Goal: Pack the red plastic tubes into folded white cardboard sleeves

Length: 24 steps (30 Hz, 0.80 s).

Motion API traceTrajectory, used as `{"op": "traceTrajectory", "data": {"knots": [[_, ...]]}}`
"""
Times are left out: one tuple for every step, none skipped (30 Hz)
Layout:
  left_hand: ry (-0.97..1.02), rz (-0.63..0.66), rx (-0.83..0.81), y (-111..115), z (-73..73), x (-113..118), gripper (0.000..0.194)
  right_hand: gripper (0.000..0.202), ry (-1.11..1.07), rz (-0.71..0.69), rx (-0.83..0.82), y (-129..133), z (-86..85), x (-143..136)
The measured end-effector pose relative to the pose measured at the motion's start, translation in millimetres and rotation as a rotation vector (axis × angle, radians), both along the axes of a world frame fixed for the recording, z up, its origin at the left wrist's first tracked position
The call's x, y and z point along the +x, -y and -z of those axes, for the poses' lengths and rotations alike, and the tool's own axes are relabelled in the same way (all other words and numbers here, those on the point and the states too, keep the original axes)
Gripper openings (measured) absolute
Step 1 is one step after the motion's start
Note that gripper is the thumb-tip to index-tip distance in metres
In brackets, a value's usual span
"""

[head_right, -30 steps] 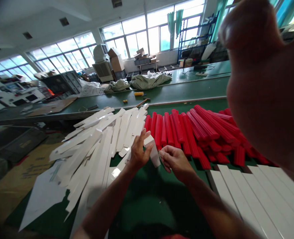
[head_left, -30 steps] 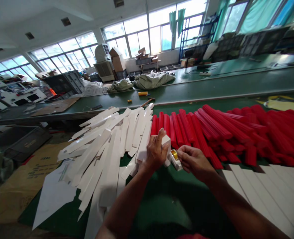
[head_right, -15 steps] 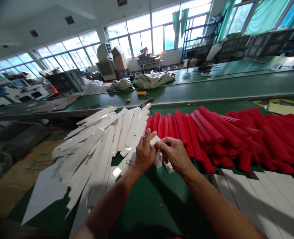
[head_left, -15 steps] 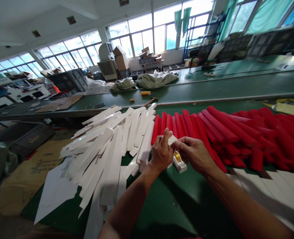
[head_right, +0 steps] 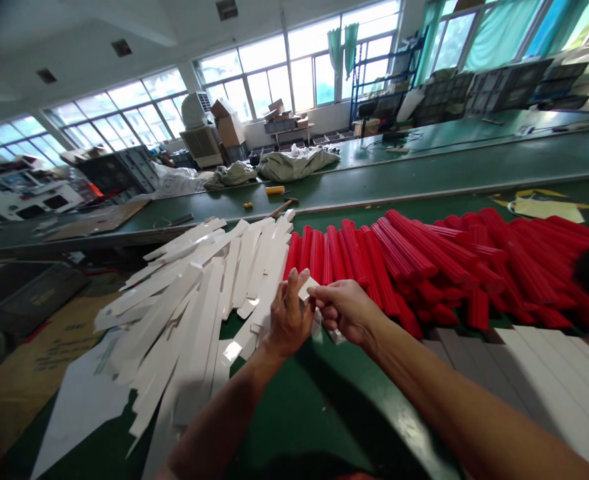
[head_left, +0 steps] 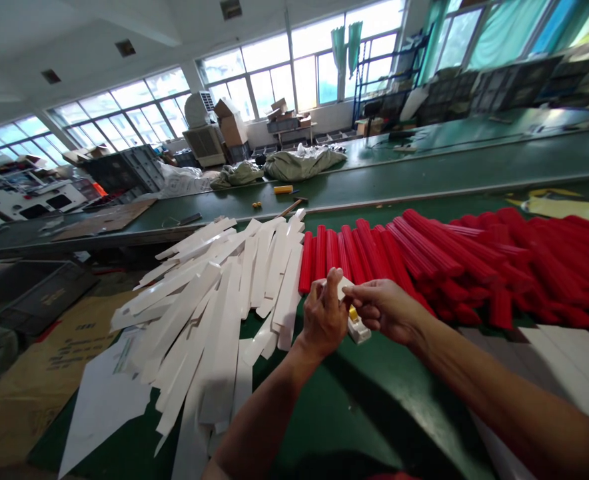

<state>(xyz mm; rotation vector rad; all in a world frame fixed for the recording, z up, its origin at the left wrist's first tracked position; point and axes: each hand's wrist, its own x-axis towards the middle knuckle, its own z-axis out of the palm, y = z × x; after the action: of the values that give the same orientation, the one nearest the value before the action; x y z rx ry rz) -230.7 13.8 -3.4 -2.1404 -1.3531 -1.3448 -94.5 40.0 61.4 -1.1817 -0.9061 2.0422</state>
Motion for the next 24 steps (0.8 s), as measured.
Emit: {"op": "traceTrajectory", "data": {"knots": [[-0.001,0.007,0.005,1.2,-0.2,-0.4,0.07,0.033,-0.015,-0.008,-0.025,-0.1,1.1,1.6],[0.001,0.011,0.013,2.6,-0.5,-1.0,0.068,0.033,-0.027,-0.018,-0.045,0.2,2.7,3.0],[0.005,0.014,0.021,4.1,-1.1,-2.1,0.066,0.033,-0.038,-0.028,-0.058,0.8,4.6,4.0],[0.012,0.014,0.024,5.8,-1.9,-3.6,0.063,0.034,-0.046,-0.04,-0.063,1.9,6.7,4.7],[0.018,0.013,0.019,7.5,-3.1,-5.5,0.061,0.036,-0.051,-0.051,-0.059,3.5,9.0,4.9],[0.018,0.013,0.001,9.3,-4.7,-7.8,0.059,0.038,-0.052,-0.062,-0.042,5.5,11.3,4.6],[0.01,0.019,-0.033,11.0,-6.6,-10.2,0.056,0.041,-0.053,-0.066,-0.01,7.7,13.8,3.8],[-0.006,0.03,-0.078,12.6,-8.8,-12.7,0.052,0.044,-0.057,-0.059,0.037,10.0,16.7,2.6],[-0.024,0.047,-0.128,13.8,-11.2,-15.1,0.049,0.046,-0.064,-0.045,0.094,12.1,20.4,0.8],[-0.038,0.069,-0.179,14.8,-13.7,-17.3,0.048,0.048,-0.067,-0.02,0.16,13.7,25.3,-1.3],[-0.047,0.098,-0.226,15.2,-16.2,-19.2,0.048,0.049,-0.057,0.013,0.233,14.4,31.6,-3.6],[-0.05,0.127,-0.266,15.1,-18.6,-20.9,0.05,0.05,-0.033,0.048,0.301,14.0,39.6,-6.0],[-0.049,0.153,-0.297,14.6,-20.8,-22.5,0.053,0.051,0.007,0.079,0.358,12.5,49.2,-8.1],[-0.05,0.176,-0.321,13.6,-22.8,-24.0,0.056,0.052,0.065,0.107,0.41,10.0,60.4,-9.9],[-0.053,0.194,-0.341,12.3,-24.6,-25.7,0.06,0.053,0.145,0.136,0.465,6.8,72.7,-11.1],[-0.055,0.207,-0.359,11.0,-26.2,-27.5,0.062,0.054,0.247,0.162,0.531,3.4,85.7,-11.7],[-0.052,0.213,-0.373,9.7,-27.6,-29.3,0.064,0.053,0.367,0.181,0.608,0.3,99.0,-11.9],[-0.043,0.218,-0.383,8.7,-28.7,-30.8,0.065,0.051,0.5,0.201,0.699,-2.1,112.2,-11.8],[-0.031,0.224,-0.388,8.0,-29.5,-31.7,0.065,0.047,0.632,0.219,0.802,-3.4,124.8,-11.6],[-0.021,0.231,-0.39,7.7,-29.8,-31.6,0.064,0.043,0.746,0.23,0.909,-3.7,136.5,-11.8],[-0.016,0.236,-0.388,7.8,-29.8,-30.2,0.062,0.039,0.828,0.229,1.014,-2.9,147.0,-12.4],[-0.017,0.236,-0.384,8.3,-29.5,-27.3,0.06,0.037,0.877,0.223,1.104,-1.5,155.9,-13.5],[-0.023,0.232,-0.378,9.0,-29.0,-23.2,0.059,0.036,0.898,0.211,1.177,0.3,162.9,-15.0],[-0.028,0.223,-0.372,9.9,-28.7,-18.2,0.058,0.035,0.902,0.193,1.227,2.0,167.9,-16.3]]}}
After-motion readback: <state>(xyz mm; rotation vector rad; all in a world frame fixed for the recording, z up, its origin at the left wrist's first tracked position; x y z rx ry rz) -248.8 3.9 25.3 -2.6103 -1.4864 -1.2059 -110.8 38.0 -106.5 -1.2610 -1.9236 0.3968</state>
